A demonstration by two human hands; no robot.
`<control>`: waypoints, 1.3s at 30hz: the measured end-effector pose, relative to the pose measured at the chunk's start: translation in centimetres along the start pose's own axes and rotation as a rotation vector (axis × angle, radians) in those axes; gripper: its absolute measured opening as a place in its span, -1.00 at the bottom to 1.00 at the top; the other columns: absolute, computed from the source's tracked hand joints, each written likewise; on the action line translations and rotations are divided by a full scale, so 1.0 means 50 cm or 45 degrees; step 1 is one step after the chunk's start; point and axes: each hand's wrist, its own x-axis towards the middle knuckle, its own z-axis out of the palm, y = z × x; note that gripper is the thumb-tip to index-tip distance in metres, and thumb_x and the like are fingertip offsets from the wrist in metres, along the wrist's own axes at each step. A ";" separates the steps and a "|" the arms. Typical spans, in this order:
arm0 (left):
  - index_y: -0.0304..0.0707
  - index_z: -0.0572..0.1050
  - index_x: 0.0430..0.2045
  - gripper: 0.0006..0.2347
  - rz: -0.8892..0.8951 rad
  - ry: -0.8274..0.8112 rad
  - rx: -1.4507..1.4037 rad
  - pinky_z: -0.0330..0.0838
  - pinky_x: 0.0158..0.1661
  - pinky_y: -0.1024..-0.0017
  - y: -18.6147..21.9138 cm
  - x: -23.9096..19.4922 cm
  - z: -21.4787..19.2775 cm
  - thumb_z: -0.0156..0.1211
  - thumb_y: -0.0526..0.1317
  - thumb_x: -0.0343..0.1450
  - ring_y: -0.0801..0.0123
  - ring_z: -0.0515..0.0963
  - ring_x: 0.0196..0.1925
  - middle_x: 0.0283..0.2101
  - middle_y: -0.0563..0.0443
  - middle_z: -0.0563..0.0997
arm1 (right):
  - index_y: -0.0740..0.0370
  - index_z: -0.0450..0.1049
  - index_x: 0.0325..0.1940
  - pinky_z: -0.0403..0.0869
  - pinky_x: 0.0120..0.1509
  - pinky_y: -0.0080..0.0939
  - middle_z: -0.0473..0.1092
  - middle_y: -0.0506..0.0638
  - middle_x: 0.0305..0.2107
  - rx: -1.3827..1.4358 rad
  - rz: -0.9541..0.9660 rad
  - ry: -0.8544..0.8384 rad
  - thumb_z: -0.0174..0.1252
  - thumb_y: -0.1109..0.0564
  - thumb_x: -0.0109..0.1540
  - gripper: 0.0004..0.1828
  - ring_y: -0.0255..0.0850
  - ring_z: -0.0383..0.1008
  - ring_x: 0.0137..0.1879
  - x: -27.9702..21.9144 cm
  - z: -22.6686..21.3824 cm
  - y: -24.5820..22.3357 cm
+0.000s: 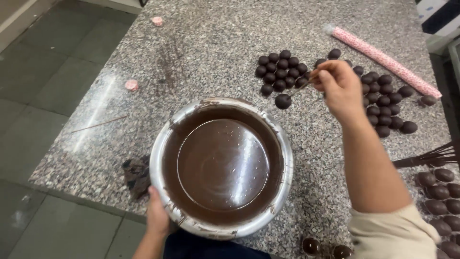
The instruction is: Dipping chocolate balls into a bowl of melted chocolate using a wooden skewer.
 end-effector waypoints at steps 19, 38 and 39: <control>-0.52 0.27 0.28 -0.43 0.487 -0.222 0.629 0.19 0.31 0.25 -0.071 -0.052 0.094 -0.39 0.08 0.62 0.08 0.35 0.36 0.31 -0.31 0.39 | 0.15 0.57 -0.13 0.51 0.04 0.01 0.57 0.11 -0.26 -1.055 -0.217 -0.617 0.18 0.09 0.22 -0.81 0.07 0.58 -0.10 -0.179 0.171 0.008; -0.27 0.48 0.18 -0.59 1.129 0.395 1.778 0.07 0.39 -0.05 0.177 0.281 -0.356 0.08 0.01 0.54 -0.11 0.33 0.42 0.35 -0.24 0.45 | 0.17 0.63 -0.10 0.48 -0.13 -0.13 0.55 0.08 -0.41 -0.762 0.541 0.016 0.19 -0.07 0.27 -0.70 -0.15 0.54 -0.27 -0.410 0.197 -0.017; -0.24 0.50 0.17 -0.58 1.099 0.431 1.881 0.03 0.40 -0.06 0.176 0.286 -0.358 0.10 0.04 0.51 -0.09 0.31 0.46 0.37 -0.22 0.44 | 0.21 0.62 -0.11 0.44 -0.21 -0.20 0.53 0.05 -0.47 -0.606 0.548 0.154 0.23 0.00 0.28 -0.75 -0.23 0.48 -0.33 -0.431 0.204 -0.034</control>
